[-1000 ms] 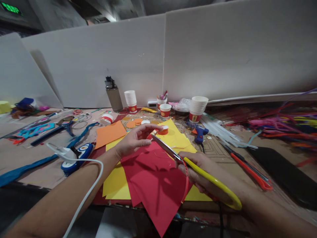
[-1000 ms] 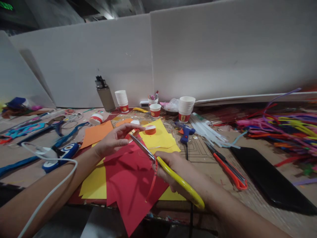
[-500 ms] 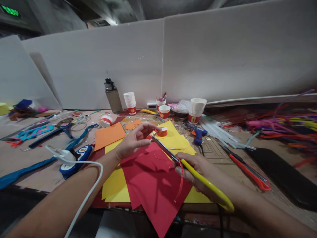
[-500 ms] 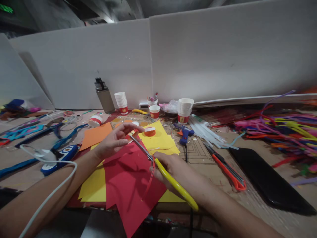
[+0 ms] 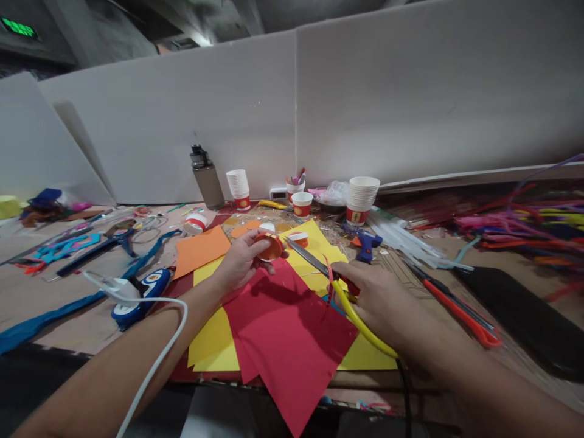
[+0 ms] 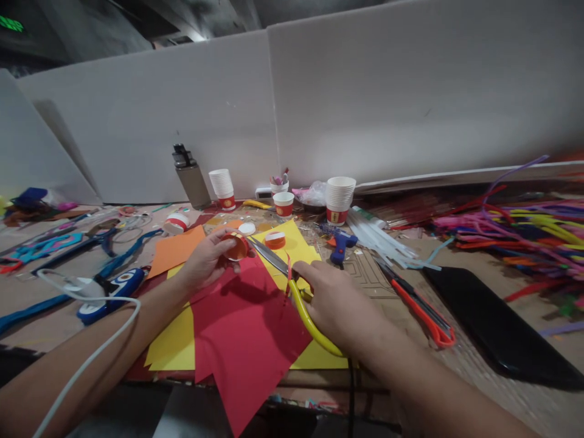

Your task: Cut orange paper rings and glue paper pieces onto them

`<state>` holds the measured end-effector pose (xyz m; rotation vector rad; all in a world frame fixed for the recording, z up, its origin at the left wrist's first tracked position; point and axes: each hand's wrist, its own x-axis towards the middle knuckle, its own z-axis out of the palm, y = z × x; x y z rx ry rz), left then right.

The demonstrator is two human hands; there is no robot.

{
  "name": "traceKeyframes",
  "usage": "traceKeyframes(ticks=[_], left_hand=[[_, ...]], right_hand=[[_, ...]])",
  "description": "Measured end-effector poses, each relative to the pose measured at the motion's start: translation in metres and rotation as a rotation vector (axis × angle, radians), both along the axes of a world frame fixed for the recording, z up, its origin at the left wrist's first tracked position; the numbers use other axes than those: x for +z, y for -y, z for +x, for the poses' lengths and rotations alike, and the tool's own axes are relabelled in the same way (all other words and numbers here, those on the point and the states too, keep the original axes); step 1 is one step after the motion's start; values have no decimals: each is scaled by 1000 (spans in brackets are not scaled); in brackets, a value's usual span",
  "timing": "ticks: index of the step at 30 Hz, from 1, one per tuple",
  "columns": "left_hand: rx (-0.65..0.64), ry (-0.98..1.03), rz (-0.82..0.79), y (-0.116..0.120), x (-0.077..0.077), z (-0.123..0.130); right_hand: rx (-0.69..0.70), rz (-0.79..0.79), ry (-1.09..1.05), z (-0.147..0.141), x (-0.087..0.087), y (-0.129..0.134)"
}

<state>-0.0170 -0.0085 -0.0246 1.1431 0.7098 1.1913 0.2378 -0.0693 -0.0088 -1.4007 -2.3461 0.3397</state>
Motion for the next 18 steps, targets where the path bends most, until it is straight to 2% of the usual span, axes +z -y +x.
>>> traceKeyframes(ticks=[5, 18], left_hand=[[5, -40, -4, 3, 4, 0], [-60, -117, 29, 4, 3, -1]], right_hand=[[-71, 136, 198, 2, -7, 1], [-109, 230, 380, -1, -6, 3]])
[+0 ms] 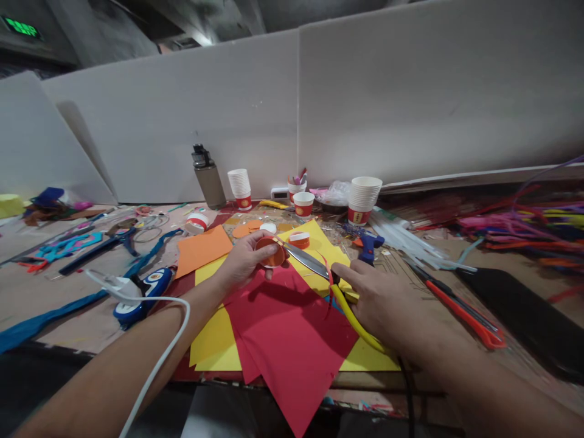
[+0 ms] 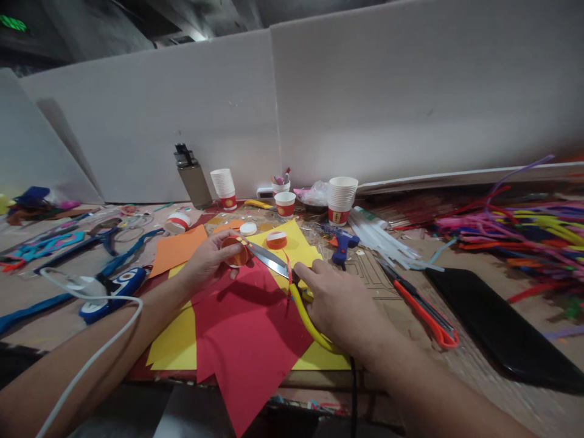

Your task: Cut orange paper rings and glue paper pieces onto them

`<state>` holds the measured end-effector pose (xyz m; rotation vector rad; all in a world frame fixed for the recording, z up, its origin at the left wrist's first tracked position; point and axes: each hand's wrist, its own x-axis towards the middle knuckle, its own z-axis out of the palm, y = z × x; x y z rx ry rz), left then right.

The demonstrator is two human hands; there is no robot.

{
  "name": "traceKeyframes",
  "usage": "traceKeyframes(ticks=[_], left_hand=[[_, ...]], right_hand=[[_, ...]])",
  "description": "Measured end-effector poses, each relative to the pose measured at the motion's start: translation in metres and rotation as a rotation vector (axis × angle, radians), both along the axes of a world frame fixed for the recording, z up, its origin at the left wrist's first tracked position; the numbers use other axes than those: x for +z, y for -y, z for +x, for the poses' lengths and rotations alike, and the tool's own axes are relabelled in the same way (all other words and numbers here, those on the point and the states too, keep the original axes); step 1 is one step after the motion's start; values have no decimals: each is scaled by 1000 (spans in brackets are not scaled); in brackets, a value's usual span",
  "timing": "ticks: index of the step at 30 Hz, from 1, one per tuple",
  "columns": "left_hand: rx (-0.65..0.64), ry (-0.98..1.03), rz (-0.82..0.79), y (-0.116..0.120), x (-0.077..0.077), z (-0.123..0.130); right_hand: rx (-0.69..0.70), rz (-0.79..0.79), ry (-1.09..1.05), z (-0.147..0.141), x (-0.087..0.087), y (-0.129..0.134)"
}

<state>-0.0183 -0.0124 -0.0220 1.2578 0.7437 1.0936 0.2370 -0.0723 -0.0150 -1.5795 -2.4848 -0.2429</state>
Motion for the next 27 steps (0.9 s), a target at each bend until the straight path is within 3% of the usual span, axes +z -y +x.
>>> traceKeyframes(ticks=[27], left_hand=[[9, 76, -80, 21, 3, 23]], right_hand=[[-43, 18, 66, -5, -1, 0]])
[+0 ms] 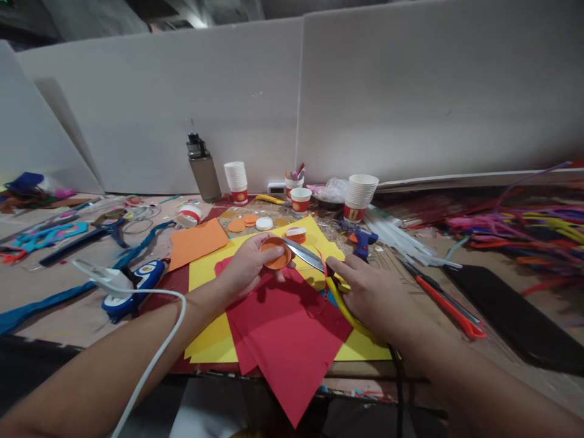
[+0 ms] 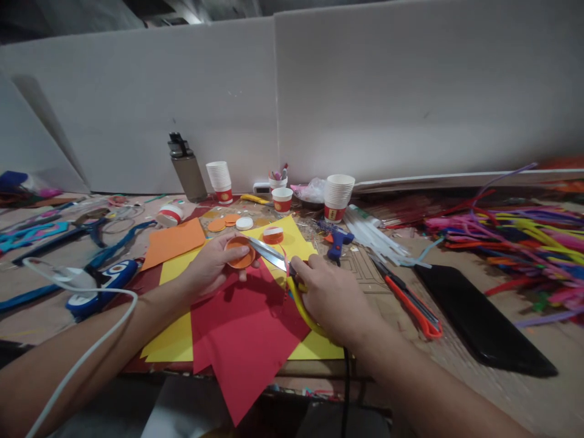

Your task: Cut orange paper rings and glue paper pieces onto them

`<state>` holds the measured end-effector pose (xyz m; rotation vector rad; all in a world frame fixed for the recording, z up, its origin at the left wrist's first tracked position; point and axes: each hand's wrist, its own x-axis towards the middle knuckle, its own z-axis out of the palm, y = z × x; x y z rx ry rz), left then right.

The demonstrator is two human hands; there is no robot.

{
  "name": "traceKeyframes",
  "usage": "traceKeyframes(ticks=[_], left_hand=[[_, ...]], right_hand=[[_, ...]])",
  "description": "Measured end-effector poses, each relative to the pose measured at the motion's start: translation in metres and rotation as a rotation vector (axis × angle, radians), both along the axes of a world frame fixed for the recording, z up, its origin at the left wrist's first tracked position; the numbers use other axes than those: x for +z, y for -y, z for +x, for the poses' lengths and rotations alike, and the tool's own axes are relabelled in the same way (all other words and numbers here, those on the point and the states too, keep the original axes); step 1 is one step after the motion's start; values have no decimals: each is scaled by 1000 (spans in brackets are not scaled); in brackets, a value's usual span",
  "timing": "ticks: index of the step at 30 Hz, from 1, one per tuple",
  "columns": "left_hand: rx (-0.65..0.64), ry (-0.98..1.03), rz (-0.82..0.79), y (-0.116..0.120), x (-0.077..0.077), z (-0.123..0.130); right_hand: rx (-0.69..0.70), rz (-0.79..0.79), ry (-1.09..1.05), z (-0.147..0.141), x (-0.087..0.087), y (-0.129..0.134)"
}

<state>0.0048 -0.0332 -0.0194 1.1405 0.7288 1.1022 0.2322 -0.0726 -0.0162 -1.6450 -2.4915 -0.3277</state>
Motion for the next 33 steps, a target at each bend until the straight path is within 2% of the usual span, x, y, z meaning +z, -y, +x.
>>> traceKeyframes(ticks=[11, 17, 23, 33], left_hand=[[38, -34, -29, -7, -10, -3], [-14, -32, -16, -8, -9, -5], [-4, -39, -58, -10, -7, -7], [-28, -30, -76, -15, -10, -10]], right_hand=[[35, 26, 17, -2, -5, -4], [34, 80, 30, 0, -7, -5], [49, 82, 30, 1, -8, -5], [-24, -20, -61, -1, -9, -7]])
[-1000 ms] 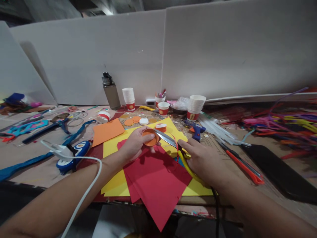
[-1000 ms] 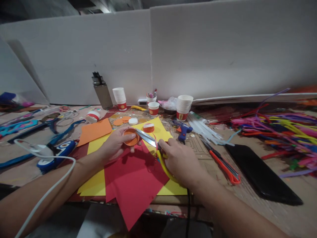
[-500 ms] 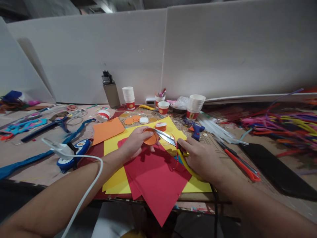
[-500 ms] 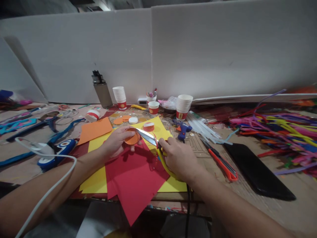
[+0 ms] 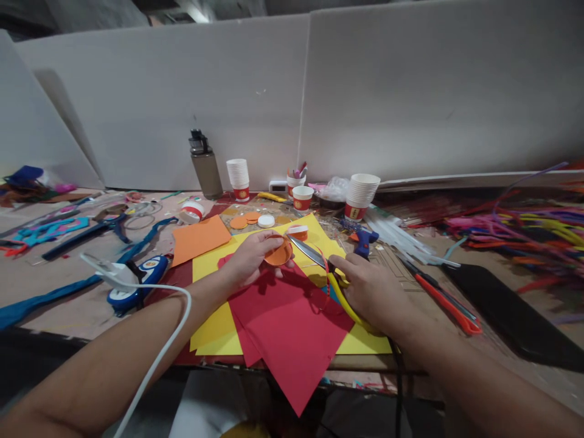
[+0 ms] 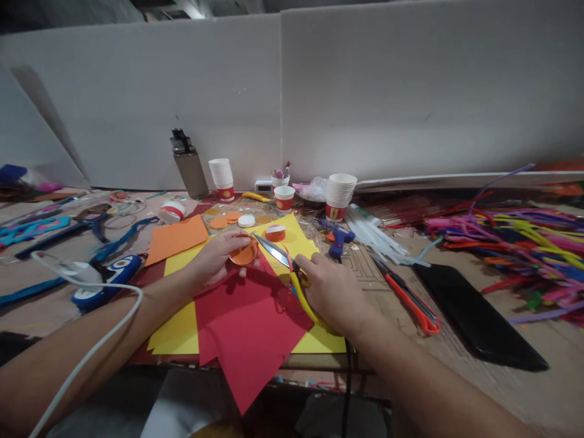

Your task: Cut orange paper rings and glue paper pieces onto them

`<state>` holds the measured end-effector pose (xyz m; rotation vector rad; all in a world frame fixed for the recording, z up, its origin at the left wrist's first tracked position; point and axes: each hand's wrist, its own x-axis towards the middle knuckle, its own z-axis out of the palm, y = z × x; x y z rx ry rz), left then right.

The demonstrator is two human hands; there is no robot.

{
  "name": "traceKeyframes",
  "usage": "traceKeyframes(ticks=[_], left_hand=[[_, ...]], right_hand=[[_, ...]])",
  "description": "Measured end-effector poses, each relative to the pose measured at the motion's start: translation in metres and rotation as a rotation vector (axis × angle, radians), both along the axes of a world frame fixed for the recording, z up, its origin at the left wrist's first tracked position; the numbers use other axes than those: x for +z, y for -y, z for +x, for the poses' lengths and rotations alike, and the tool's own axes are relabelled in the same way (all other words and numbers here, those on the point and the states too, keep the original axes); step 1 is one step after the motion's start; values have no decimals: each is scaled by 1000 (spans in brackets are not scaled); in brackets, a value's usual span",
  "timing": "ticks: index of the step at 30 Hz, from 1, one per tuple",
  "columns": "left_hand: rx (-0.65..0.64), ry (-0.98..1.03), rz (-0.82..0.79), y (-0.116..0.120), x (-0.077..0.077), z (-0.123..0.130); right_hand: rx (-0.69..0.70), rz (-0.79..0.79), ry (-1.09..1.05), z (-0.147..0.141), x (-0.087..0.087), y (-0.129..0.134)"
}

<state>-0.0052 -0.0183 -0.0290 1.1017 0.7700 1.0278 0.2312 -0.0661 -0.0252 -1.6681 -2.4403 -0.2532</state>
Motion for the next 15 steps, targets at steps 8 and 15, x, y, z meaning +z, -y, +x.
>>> traceKeyframes(ticks=[8, 15], left_hand=[[96, -14, 50, -2, 6, -4], [48, -40, 54, 3, 5, 1]], right_hand=[[26, -4, -73, 0, 5, -1], [49, 98, 26, 2, 4, -1]])
